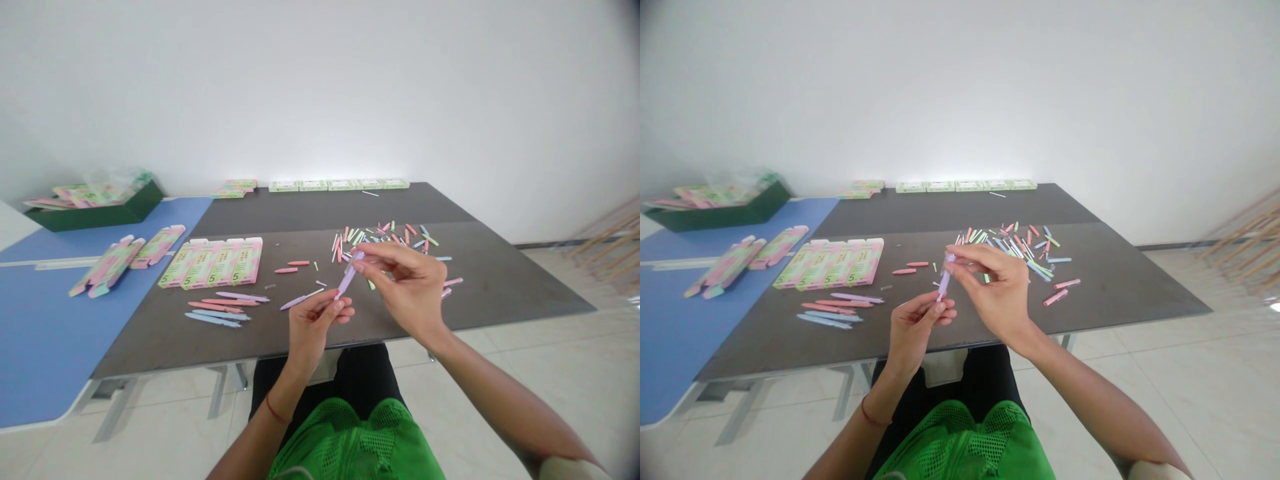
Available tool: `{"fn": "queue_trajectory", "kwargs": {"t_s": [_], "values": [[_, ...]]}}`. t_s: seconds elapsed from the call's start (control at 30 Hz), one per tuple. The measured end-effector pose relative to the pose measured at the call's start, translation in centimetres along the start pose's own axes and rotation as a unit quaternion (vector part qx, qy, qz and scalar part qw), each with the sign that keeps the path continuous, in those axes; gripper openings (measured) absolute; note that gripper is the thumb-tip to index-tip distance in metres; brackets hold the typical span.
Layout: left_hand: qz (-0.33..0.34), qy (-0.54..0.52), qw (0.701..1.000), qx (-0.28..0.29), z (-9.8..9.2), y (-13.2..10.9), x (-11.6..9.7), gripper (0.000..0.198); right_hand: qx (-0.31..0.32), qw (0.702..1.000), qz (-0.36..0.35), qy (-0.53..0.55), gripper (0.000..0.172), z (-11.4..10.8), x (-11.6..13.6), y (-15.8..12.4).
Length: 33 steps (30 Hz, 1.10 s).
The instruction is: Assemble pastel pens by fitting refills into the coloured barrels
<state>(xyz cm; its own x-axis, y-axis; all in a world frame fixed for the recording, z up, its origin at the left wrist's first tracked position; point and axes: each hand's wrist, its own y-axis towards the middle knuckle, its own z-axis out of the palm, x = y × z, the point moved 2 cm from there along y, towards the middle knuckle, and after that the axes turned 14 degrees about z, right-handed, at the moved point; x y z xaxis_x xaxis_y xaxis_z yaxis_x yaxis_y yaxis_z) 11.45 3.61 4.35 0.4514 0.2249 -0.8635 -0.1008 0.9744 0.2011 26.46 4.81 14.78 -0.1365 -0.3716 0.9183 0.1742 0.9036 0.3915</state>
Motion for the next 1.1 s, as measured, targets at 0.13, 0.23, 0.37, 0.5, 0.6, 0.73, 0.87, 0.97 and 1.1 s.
{"fn": "queue_trajectory", "kwargs": {"t_s": [0.13, 0.23, 0.37, 0.5, 0.6, 0.73, 0.87, 0.97, 1.1], "values": [[-0.006, -0.003, 1.0, 0.001, 0.1, -0.1, 0.1, 0.035, 0.0, 1.0, -0.013, -0.015, 0.024, 0.1, 0.1, 0.0], [-0.005, -0.006, 1.0, -0.001, 0.0, -0.1, 0.1, 0.037, 0.011, 1.0, 0.01, -0.005, 0.023, 0.3, -0.2, 0.0], [0.007, 0.001, 1.0, 0.01, -0.1, 0.1, 0.1, 0.032, 0.03, 0.998, 0.048, 0.004, 0.021, 0.5, -0.8, 0.1], [0.023, -0.009, 1.0, 0.013, -0.4, 0.3, -0.1, 0.026, 0.032, 0.996, 0.079, 0.015, 0.021, 0.4, -1.1, 0.4], [0.012, -0.023, 1.0, 0.008, -0.3, 0.4, -0.1, 0.027, 0.043, 0.996, 0.076, 0.019, 0.02, 0.4, -1.0, 0.6], [-0.003, -0.041, 0.999, -0.002, -0.3, 0.3, 0.2, 0.029, 0.064, 0.996, 0.064, 0.019, 0.018, 0.5, -0.9, 0.8], [0.0, -0.037, 0.999, -0.02, -0.5, 0.3, 0.6, 0.026, 0.064, 0.994, 0.086, 0.037, 0.018, 0.3, -1.2, 1.1], [-0.015, -0.042, 0.999, -0.031, -0.7, 0.3, 0.7, 0.028, 0.064, 0.991, 0.103, 0.049, 0.02, 0.2, -1.6, 1.4], [-0.028, -0.058, 0.997, -0.035, -0.5, 0.3, 0.8, 0.032, 0.072, 0.988, 0.12, 0.066, 0.025, 0.4, -1.8, 1.7]]}}
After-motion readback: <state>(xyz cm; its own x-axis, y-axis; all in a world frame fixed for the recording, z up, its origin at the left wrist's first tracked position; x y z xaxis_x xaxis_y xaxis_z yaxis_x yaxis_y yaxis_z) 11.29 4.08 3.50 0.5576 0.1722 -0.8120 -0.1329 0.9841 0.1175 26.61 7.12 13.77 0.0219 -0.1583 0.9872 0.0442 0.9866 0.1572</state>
